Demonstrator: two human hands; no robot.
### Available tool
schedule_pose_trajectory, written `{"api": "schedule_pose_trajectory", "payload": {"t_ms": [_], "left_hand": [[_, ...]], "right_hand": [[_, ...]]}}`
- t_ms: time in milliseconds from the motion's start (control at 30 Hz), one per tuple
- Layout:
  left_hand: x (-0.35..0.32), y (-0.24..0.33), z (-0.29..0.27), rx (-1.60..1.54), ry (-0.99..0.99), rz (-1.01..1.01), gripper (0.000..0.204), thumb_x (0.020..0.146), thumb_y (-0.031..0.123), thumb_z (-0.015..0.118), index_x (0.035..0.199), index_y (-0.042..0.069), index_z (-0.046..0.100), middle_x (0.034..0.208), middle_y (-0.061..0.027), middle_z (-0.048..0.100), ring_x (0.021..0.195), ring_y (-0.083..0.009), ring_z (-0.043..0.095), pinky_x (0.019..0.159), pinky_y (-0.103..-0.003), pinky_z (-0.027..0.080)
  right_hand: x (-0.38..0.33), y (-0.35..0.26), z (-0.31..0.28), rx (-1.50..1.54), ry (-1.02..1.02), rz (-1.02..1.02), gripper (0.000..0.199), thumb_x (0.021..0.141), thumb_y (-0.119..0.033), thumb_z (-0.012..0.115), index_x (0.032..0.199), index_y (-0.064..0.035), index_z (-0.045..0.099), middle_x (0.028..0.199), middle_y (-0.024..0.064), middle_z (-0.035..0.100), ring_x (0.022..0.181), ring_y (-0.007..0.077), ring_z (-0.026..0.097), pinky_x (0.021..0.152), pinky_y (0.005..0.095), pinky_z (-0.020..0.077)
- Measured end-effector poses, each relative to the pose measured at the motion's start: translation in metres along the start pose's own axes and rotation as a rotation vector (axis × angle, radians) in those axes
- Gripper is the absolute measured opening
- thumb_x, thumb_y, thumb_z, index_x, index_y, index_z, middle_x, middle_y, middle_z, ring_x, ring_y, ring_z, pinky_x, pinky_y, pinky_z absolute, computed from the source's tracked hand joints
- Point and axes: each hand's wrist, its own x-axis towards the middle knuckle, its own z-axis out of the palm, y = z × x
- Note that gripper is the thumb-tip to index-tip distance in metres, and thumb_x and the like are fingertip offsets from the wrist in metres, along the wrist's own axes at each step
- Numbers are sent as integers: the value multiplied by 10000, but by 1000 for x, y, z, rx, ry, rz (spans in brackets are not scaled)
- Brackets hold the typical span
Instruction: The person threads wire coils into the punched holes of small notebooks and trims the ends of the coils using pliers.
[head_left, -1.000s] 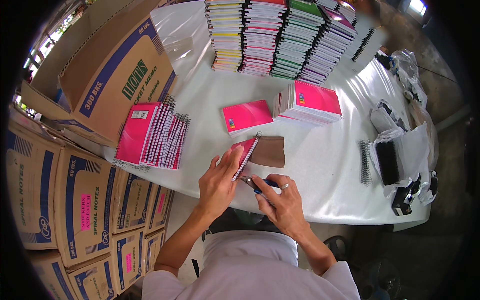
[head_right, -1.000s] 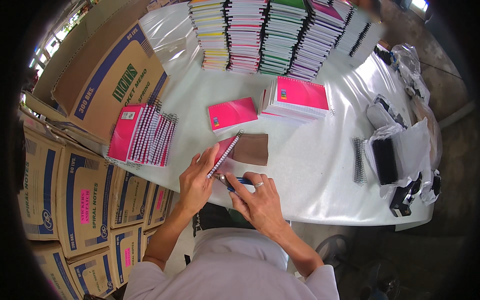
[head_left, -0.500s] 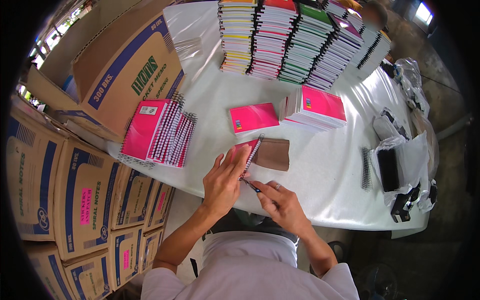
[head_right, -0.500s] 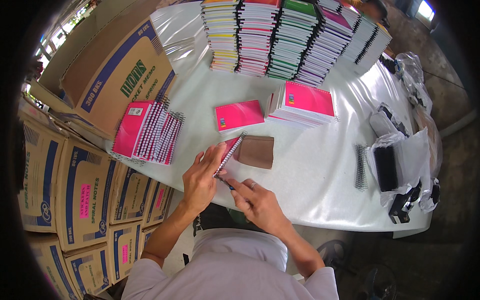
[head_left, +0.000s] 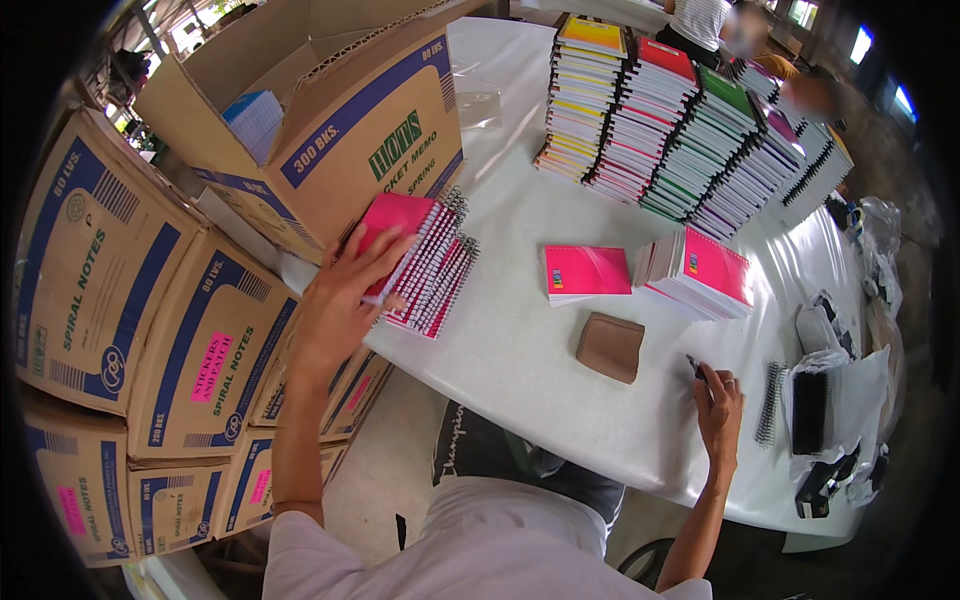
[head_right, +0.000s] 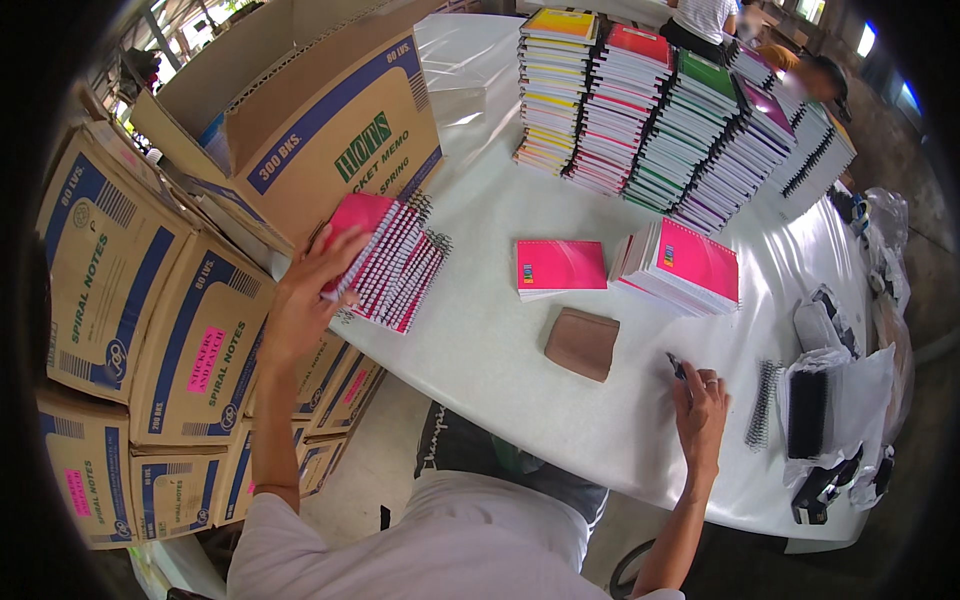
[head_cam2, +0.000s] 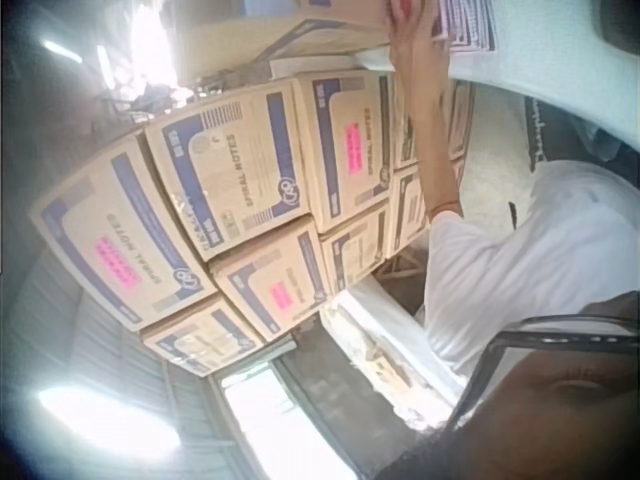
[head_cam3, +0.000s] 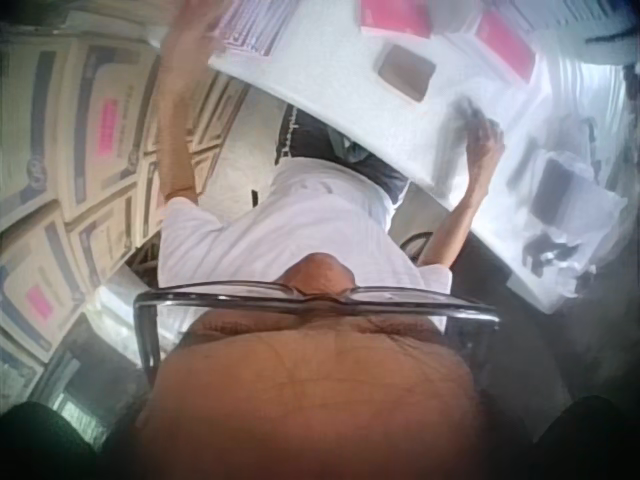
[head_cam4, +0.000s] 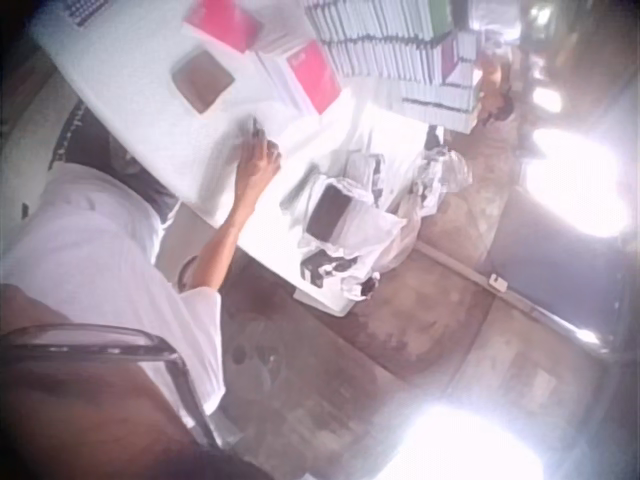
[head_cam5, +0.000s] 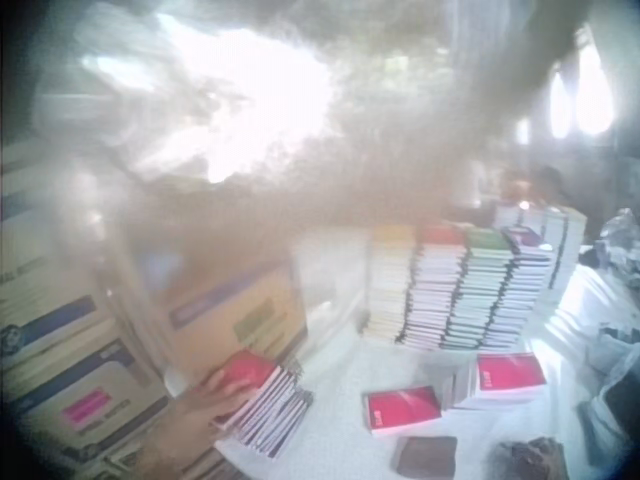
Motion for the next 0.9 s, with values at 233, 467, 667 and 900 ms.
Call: {"api": "schedule_pose_trajectory", "payload": {"t_ms": [233,467,667,900], "left_hand": [[-5,2,-14,191,-40,-5,839,704,443,722,1465,185,482,1516,-77,455,1437,-442,294,1187,-540,212],[-13,61,32,-67,223,248,448,833,182,719,1278,165,676,1461,-63,525,1414,-458,340,1123,-632,237],[-33,50,71,-202,146,175,404,827,38,690,1218,140,713,1457,-79,526,1419,-458,338,1115,-640,235],[-32,56,91,-316,91,166,436,788,-81,670,1180,101,726,1418,-129,565,1424,-448,355,1133,-608,227]], "right_hand": [[69,-101,9,344,-40,-362,402,832,41,635,1206,-98,683,1216,125,620,1159,349,570,1008,412,463],[169,-160,85,135,-280,-841,372,797,-48,709,1151,-160,698,1363,121,533,1269,346,482,1061,451,407],[187,-160,72,285,-524,-804,317,778,-70,747,1088,-114,703,1385,91,528,1281,303,477,1073,438,406],[190,-159,71,264,-542,-827,294,786,-58,739,1073,-103,696,1390,87,530,1292,297,472,1088,438,406]]}}
